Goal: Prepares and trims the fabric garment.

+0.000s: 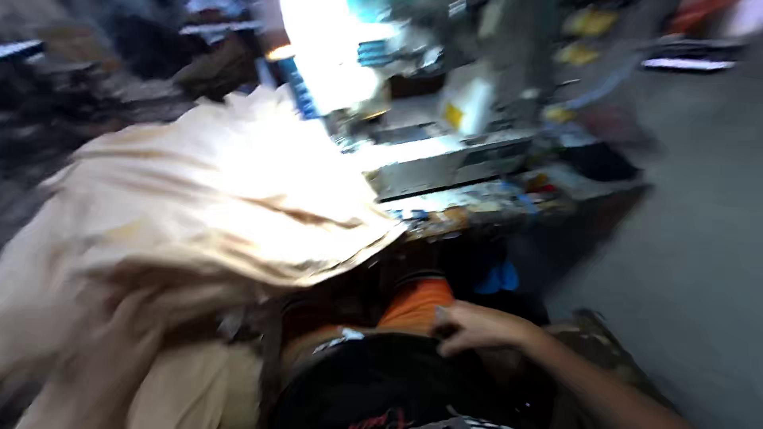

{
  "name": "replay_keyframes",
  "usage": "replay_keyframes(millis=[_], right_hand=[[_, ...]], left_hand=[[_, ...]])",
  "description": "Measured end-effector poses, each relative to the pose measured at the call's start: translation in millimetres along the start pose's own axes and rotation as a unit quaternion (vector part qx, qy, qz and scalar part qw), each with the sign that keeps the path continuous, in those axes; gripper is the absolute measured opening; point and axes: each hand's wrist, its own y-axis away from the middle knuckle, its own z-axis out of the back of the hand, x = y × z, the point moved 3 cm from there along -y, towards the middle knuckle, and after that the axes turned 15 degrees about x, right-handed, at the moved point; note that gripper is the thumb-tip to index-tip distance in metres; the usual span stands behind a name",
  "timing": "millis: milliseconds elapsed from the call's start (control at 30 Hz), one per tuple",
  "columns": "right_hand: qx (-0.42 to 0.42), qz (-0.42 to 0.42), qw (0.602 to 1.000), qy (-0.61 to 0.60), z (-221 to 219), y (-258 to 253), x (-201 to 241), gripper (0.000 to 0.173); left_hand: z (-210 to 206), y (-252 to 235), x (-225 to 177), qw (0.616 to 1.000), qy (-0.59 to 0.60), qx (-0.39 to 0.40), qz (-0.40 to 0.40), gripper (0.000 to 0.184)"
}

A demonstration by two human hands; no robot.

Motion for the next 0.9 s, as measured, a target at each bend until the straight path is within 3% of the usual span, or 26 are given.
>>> replay_keyframes(millis=[33, 67, 133, 200, 267, 333, 400, 433, 467, 500, 567, 633, 700, 767, 833, 900], right_hand=[[0.056, -0.024, 0.998, -0.027, -12.0, -1.4, -3.7, 0.032], [0.062, -0.023, 0.997, -0.047, -21.0, -3.4, -6.3, 0.027], [-0.032, 0.010, 0.999, -0.028, -28.4, -9.9, -15.5, 0.015], [-0.108, -0.035, 0.993, 0.044, -24.1, -21.1, -24.9, 0.016], [-0.076, -0.114, 0.987, 0.085, -15.6, -36.6, -20.9, 0.020], [0.024, -0.161, 0.979, 0.120, -10.8, -53.0, -3.2, 0.023], [0.046, -0.148, 0.974, 0.167, -9.3, -62.4, 17.3, 0.023], [-0.030, -0.097, 0.973, 0.207, -5.4, -61.6, 27.0, 0.020], [-0.162, -0.022, 0.953, 0.254, 1.4, -58.7, 35.6, 0.015], [-0.299, 0.042, 0.907, 0.294, 12.2, -56.0, 43.6, 0.014], [-0.469, 0.090, 0.820, 0.315, 42.0, -51.3, 56.5, 0.021], [-0.512, 0.079, 0.787, 0.334, 70.2, -51.1, 53.4, 0.028], [-0.484, 0.078, 0.811, 0.318, 90.1, -54.1, 42.4, 0.034], [-0.468, 0.095, 0.825, 0.302, 100.0, -54.5, 36.1, 0.026], [-0.464, 0.116, 0.829, 0.290, 96.4, -51.6, 33.5, 0.023], [-0.467, 0.139, 0.829, 0.275, 92.7, -51.3, 31.9, 0.020]], left_hand=[[2.2, 2.7, 1.3, 1.000, 0.010, -0.011, 0.010, 0.035], [6.2, 4.7, -2.0, 0.999, 0.033, -0.012, 0.029, 0.026], [10.4, 4.1, -9.3, 0.997, 0.061, -0.018, 0.036, 0.016], [9.9, 9.6, -13.5, 0.996, 0.077, -0.046, 0.009, 0.014], [9.9, 16.4, -23.4, 0.991, 0.087, -0.095, -0.022, 0.017], [8.5, 24.3, -43.5, 0.985, 0.098, -0.134, -0.051, 0.019], [7.9, 23.6, -61.9, 0.979, 0.083, -0.153, -0.105, 0.022], [9.8, 19.1, -67.7, 0.975, 0.070, -0.162, -0.132, 0.024], [13.1, 12.6, -70.4, 0.973, 0.052, -0.170, -0.149, 0.027], [17.4, 4.2, -70.0, 0.972, 0.031, -0.178, -0.153, 0.029], [27.3, -18.0, -58.8, 0.978, -0.022, -0.176, -0.106, 0.039], [32.2, -42.5, -31.7, 0.989, -0.057, -0.135, -0.035, 0.051], [36.7, -52.5, 1.2, 0.993, -0.044, -0.109, 0.007, 0.040], [50.9, -32.3, 22.9, 0.986, -0.045, -0.160, 0.032, 0.024], [55.4, 10.5, 38.4, 0.967, -0.049, -0.238, 0.083, 0.025], [39.6, 44.2, 47.1, 0.956, -0.025, -0.238, 0.167, 0.025]])
